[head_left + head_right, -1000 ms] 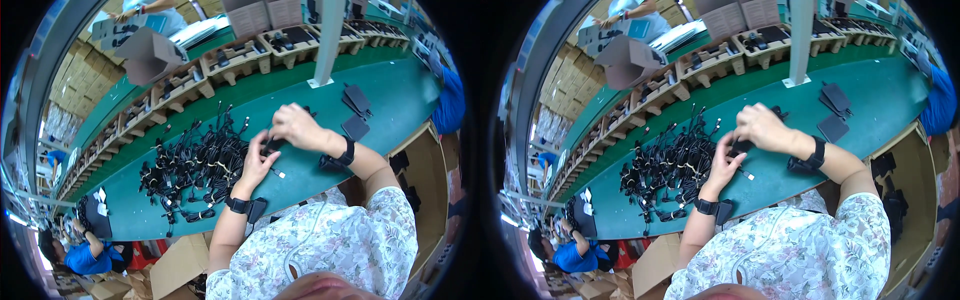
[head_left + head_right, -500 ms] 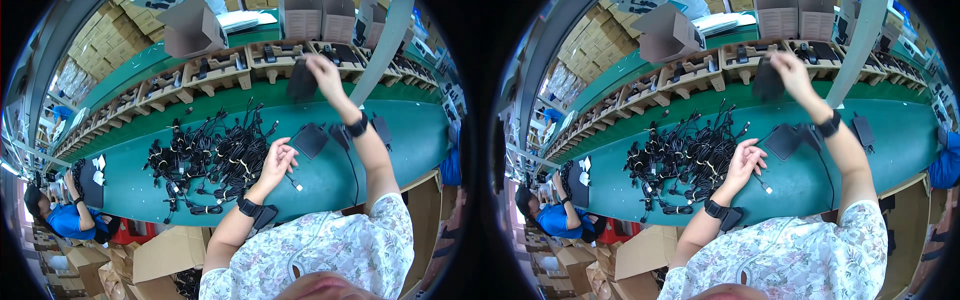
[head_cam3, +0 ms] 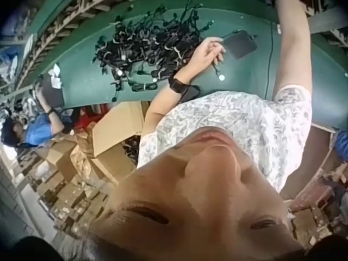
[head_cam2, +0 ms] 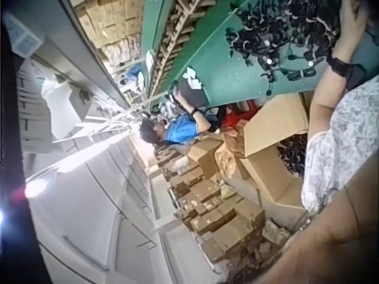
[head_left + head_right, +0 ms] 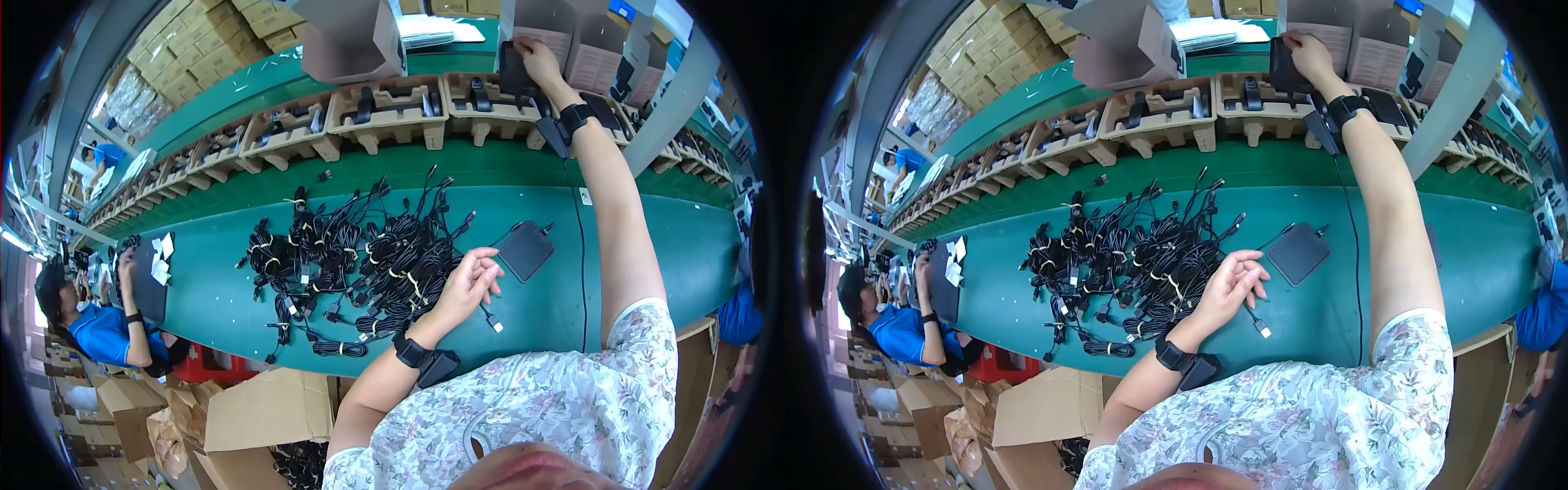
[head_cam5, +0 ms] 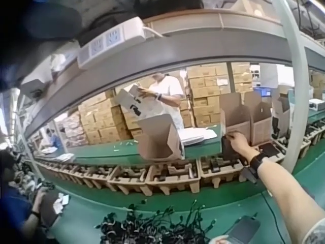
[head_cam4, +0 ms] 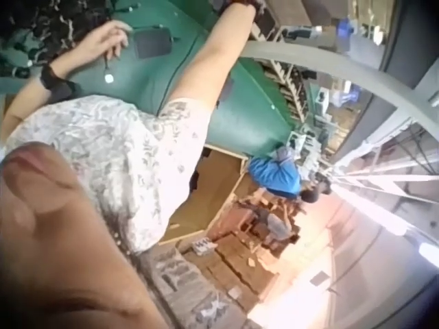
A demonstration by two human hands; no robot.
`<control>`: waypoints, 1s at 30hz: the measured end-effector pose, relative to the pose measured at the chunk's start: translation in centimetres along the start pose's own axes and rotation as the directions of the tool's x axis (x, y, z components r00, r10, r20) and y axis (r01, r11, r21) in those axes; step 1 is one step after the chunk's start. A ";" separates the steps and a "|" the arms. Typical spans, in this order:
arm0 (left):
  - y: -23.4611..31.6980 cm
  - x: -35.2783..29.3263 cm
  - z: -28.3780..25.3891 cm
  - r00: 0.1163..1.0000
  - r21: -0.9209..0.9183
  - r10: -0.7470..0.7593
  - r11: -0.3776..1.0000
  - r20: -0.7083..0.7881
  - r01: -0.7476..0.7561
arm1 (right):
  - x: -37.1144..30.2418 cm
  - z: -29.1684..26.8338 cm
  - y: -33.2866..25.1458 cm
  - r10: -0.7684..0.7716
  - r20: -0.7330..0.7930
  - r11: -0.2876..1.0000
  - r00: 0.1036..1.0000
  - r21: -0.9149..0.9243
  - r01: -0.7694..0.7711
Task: Connecting USB cables to small electronic components on an assembly line.
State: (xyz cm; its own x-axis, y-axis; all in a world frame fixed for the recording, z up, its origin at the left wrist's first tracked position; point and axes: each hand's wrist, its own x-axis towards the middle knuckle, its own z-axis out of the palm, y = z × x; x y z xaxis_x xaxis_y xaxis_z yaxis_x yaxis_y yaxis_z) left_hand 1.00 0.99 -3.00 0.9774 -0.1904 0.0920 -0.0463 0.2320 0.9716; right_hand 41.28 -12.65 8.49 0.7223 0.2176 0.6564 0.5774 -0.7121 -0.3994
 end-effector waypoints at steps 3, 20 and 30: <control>-0.2 0.2 -0.3 1.000 0.001 -0.009 1.000 -0.003 0.009 | -0.3 1.0 0.3 -0.020 0.138 1.000 0.990 -0.009 0.021; -0.3 0.3 -0.5 0.999 0.177 -0.003 0.984 -0.044 0.011 | -18.1 -0.5 -25.3 -0.795 0.235 0.555 0.559 0.653 0.516; -0.4 0.7 0.0 0.994 0.011 -0.086 0.996 -0.061 0.087 | -21.1 -2.5 -29.5 -0.785 0.577 0.493 0.225 0.363 0.791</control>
State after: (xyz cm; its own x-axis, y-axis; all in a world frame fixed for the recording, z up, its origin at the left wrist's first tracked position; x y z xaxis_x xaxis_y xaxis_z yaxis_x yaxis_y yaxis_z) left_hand 1.66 0.75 -3.29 0.9885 -0.1511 -0.0058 0.0369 0.2037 0.9783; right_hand 8.05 2.10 7.95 -0.0712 0.9932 0.0916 0.9940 0.0630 0.0899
